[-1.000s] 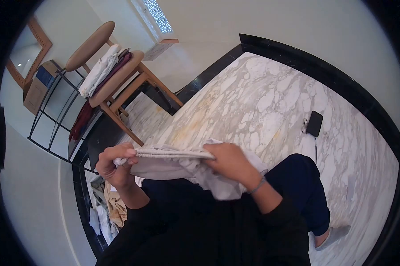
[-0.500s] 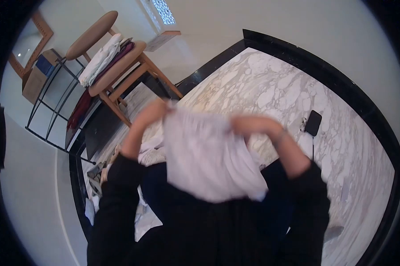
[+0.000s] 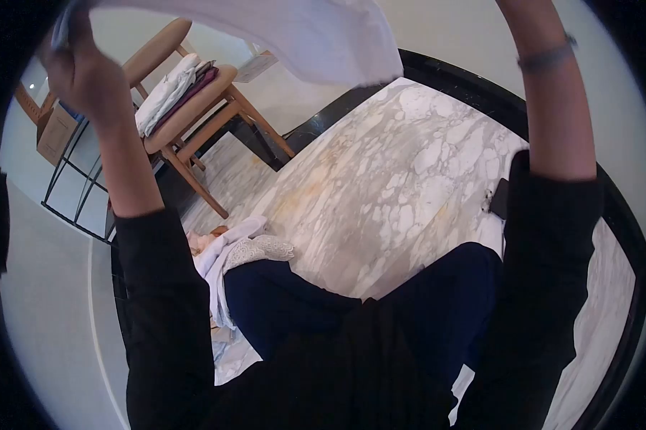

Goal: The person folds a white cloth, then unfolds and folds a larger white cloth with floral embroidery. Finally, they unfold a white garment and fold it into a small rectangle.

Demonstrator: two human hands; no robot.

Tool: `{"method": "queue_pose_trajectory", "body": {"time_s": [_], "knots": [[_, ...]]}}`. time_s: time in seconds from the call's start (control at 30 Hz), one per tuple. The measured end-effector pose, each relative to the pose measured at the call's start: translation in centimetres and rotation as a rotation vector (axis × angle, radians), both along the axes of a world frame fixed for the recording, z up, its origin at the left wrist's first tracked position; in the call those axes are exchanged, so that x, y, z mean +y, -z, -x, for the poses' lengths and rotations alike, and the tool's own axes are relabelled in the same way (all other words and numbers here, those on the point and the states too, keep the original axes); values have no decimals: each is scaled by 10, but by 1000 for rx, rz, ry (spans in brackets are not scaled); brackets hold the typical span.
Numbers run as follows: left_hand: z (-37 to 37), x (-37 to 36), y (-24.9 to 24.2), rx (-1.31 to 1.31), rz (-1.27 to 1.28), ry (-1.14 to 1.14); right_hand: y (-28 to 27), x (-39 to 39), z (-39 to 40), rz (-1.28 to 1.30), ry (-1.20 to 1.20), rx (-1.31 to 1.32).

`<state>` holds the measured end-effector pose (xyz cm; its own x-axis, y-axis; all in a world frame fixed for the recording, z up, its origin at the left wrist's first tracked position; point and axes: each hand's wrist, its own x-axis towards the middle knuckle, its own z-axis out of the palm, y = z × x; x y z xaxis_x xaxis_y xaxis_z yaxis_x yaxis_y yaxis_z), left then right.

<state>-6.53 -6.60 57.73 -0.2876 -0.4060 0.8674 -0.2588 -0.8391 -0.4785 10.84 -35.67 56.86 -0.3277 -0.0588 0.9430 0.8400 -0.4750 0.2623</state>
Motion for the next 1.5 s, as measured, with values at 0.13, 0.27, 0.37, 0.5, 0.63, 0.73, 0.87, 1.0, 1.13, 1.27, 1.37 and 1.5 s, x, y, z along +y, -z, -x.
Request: {"method": "queue_pose_trajectory", "body": {"time_s": [0.13, 0.27, 0.37, 0.5, 0.63, 0.73, 0.87, 1.0, 1.13, 1.27, 1.37, 1.5], "knots": [[25, 0, 80, 217, 314, 38, 87, -38, 10, 205, -38, 330], [75, -8, 148, 1144, 733, 37, 184, -54, 28, 471, -208, 710], [89, -14, 169, 1535, 594, -102, 232, -66, 46, 643, -94, 899], [120, -3, 158, 2063, 213, 70, 231, -100, 72, 1082, -450, 1163], [122, 9, 130, 2381, -155, 550, 209, -127, 88, 1407, -1051, 1205], [92, 29, 163, 2441, 176, 482, 205, -103, 68, 1554, -1306, 1174], [-21, 42, 223, 2030, 889, 202, 241, -22, 3, 1423, 168, 1399], [-93, 64, 132, 1051, 695, -31, 147, 24, -91, 659, -197, 1469], [-60, 38, 18, 520, 343, 104, 16, -2, -64, 239, -489, 670], [-9, 11, 1, 225, 243, 106, -7, -24, -9, 139, -259, 366], [27, 20, 6, 34, 250, 37, 16, -46, -14, 124, 27, 272], [65, 28, 69, 314, 440, 48, 93, -62, 11, 235, 15, 535]]}}
